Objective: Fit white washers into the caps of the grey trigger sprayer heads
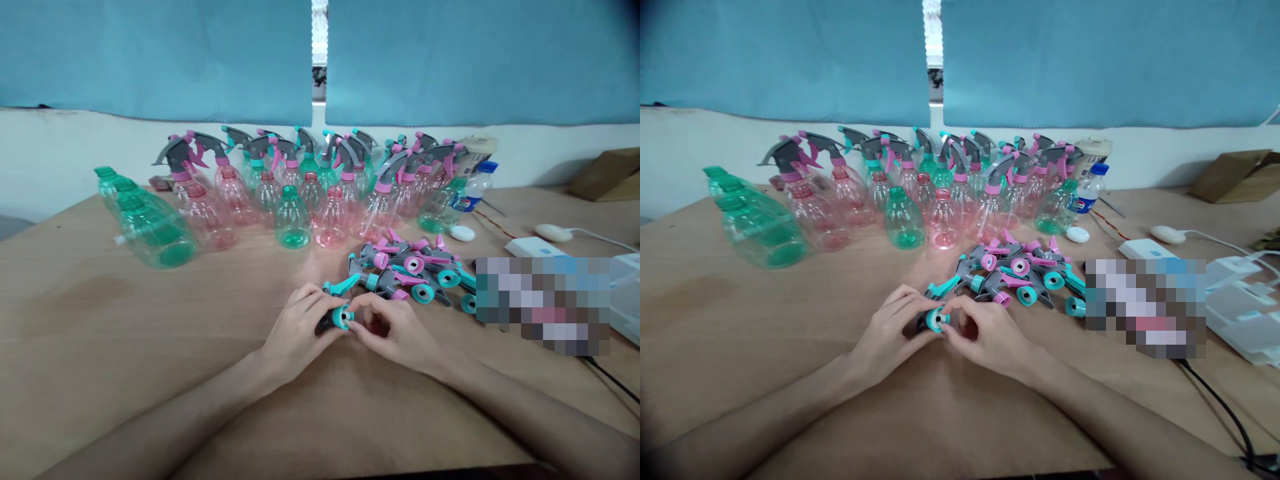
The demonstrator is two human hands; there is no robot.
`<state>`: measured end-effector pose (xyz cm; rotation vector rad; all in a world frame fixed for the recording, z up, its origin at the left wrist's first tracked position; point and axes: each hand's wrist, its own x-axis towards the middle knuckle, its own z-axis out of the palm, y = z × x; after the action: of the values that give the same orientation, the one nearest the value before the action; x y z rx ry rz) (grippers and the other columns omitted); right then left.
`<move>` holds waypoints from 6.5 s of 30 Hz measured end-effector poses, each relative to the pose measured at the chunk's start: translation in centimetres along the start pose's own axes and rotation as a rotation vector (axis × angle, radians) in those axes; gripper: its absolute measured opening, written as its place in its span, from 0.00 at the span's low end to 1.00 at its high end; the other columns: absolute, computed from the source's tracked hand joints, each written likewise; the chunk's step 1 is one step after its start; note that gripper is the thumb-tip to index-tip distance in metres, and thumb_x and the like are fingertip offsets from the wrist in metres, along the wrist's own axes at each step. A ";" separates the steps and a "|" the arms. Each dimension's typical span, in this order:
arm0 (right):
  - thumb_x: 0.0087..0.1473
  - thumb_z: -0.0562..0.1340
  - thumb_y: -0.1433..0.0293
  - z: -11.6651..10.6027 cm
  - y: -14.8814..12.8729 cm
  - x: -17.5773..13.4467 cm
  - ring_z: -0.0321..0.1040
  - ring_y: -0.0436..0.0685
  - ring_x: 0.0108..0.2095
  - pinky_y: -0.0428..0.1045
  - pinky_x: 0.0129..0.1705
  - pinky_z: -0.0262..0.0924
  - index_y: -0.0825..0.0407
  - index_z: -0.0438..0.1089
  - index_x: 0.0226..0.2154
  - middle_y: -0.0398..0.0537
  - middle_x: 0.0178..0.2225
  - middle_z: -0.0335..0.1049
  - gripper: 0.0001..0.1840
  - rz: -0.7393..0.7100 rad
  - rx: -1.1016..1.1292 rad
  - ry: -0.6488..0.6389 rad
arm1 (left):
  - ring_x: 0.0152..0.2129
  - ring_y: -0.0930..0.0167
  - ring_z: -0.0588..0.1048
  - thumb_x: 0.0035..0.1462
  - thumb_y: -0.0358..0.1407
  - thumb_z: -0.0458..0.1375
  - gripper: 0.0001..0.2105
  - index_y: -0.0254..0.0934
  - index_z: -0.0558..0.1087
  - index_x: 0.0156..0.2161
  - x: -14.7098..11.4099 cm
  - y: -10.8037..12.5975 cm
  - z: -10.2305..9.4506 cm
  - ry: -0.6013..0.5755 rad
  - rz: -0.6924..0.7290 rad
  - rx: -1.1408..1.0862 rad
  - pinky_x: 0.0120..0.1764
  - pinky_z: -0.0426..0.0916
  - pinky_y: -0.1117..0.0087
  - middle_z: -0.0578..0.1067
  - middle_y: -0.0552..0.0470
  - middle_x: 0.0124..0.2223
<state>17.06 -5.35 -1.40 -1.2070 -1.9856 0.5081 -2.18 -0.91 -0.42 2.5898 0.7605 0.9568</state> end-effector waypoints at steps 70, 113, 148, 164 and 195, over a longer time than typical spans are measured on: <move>0.56 0.59 0.60 0.4 -1.1 0.1 0.60 0.47 0.16 0.44 0.21 0.56 0.54 0.71 0.43 0.37 0.17 0.62 0.17 0.284 0.303 -0.010 | 0.37 0.65 0.67 0.56 0.34 0.60 0.09 0.37 0.70 0.43 0.1 -0.2 -0.1 0.099 -0.004 0.020 0.41 0.67 0.62 0.75 0.49 0.37; 0.55 0.61 0.61 0.2 -1.1 0.3 0.63 0.46 0.17 0.43 0.23 0.59 0.51 0.55 0.60 0.37 0.19 0.68 0.33 0.431 0.914 -0.330 | 0.35 0.66 0.70 0.54 0.35 0.62 0.10 0.38 0.69 0.41 0.2 -0.5 -0.4 0.185 -0.073 0.032 0.37 0.68 0.64 0.73 0.50 0.36; 0.60 0.55 0.65 0.4 -0.6 0.2 0.63 0.47 0.20 0.43 0.25 0.55 0.53 0.69 0.36 0.39 0.19 0.67 0.11 0.055 0.123 -0.119 | 0.41 0.58 0.67 0.54 0.31 0.54 0.12 0.38 0.71 0.45 1.0 -3.8 -2.8 -0.071 -0.281 0.622 0.39 0.60 0.59 0.73 0.45 0.43; 0.60 0.55 0.64 0.4 -0.7 0.1 0.63 0.48 0.20 0.44 0.25 0.54 0.53 0.70 0.36 0.39 0.19 0.67 0.11 0.053 0.119 -0.124 | 0.40 0.60 0.67 0.54 0.38 0.58 0.07 0.40 0.73 0.38 1.6 -2.8 -3.0 -0.078 -0.392 0.465 0.40 0.60 0.58 0.72 0.49 0.40; 0.57 0.58 0.68 1.0 -0.1 0.2 0.63 0.47 0.23 0.43 0.27 0.52 0.53 0.70 0.29 0.40 0.22 0.69 0.08 -0.070 0.025 -0.079 | 0.43 0.62 0.68 0.57 0.33 0.57 0.12 0.34 0.69 0.46 9.8 -0.8 2.1 -0.547 0.157 0.441 0.42 0.63 0.65 0.72 0.46 0.42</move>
<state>16.15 -5.21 -1.91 -1.1137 -2.0744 0.5508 5.19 5.15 2.74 3.1061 0.6733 0.0758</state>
